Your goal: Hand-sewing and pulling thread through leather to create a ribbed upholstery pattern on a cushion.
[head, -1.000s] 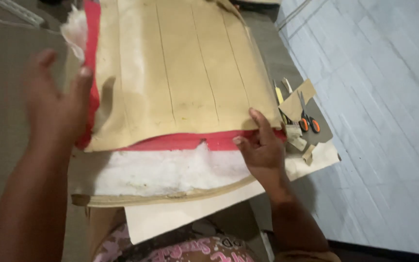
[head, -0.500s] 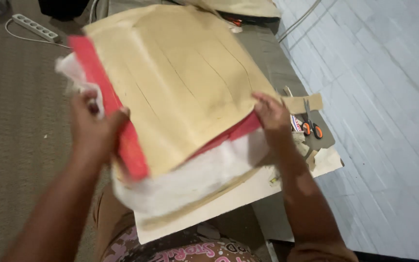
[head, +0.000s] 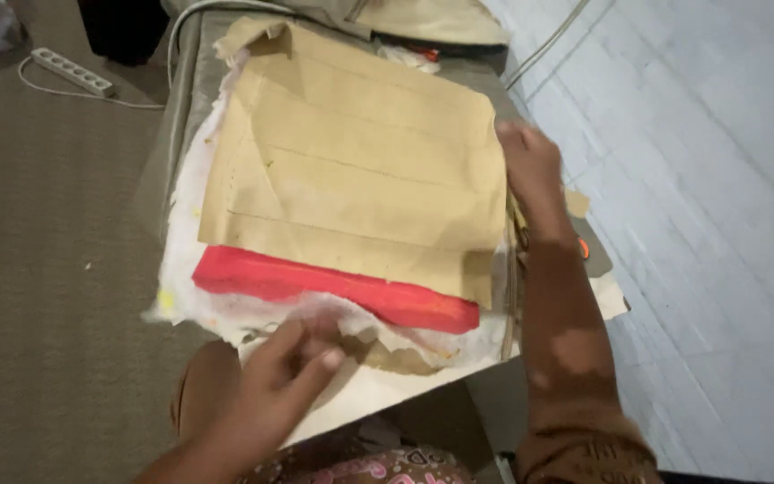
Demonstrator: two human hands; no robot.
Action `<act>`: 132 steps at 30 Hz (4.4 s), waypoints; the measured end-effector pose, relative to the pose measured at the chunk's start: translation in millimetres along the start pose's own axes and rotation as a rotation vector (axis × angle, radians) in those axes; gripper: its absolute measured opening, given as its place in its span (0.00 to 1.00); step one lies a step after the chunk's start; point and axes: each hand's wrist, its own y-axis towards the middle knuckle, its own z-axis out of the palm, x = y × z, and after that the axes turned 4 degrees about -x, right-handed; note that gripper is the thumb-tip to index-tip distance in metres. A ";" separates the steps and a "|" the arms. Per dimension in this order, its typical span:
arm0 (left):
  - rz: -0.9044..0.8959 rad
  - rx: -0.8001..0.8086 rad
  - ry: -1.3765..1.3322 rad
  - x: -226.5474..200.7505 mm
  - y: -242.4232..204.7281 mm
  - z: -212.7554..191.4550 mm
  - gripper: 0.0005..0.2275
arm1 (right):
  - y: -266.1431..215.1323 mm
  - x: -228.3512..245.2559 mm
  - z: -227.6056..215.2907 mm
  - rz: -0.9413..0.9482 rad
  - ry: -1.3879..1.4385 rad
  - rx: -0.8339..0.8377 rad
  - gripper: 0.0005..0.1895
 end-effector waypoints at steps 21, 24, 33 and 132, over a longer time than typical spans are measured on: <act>0.276 -0.517 0.628 -88.5 36.4 -16.7 0.11 | -91.9 56.0 -20.2 0.080 0.062 0.351 0.18; 0.061 -0.531 -0.308 -84.6 21.1 5.0 0.04 | -121.1 51.4 -26.9 -0.063 -0.010 -0.030 0.15; -0.122 -0.273 -0.277 -88.4 37.4 42.0 0.36 | -167.2 63.4 -0.6 -0.696 -0.287 0.073 0.35; -0.056 -0.215 0.070 57.7 126.6 97.3 0.15 | -177.7 123.9 34.5 -1.018 -0.013 -0.007 0.05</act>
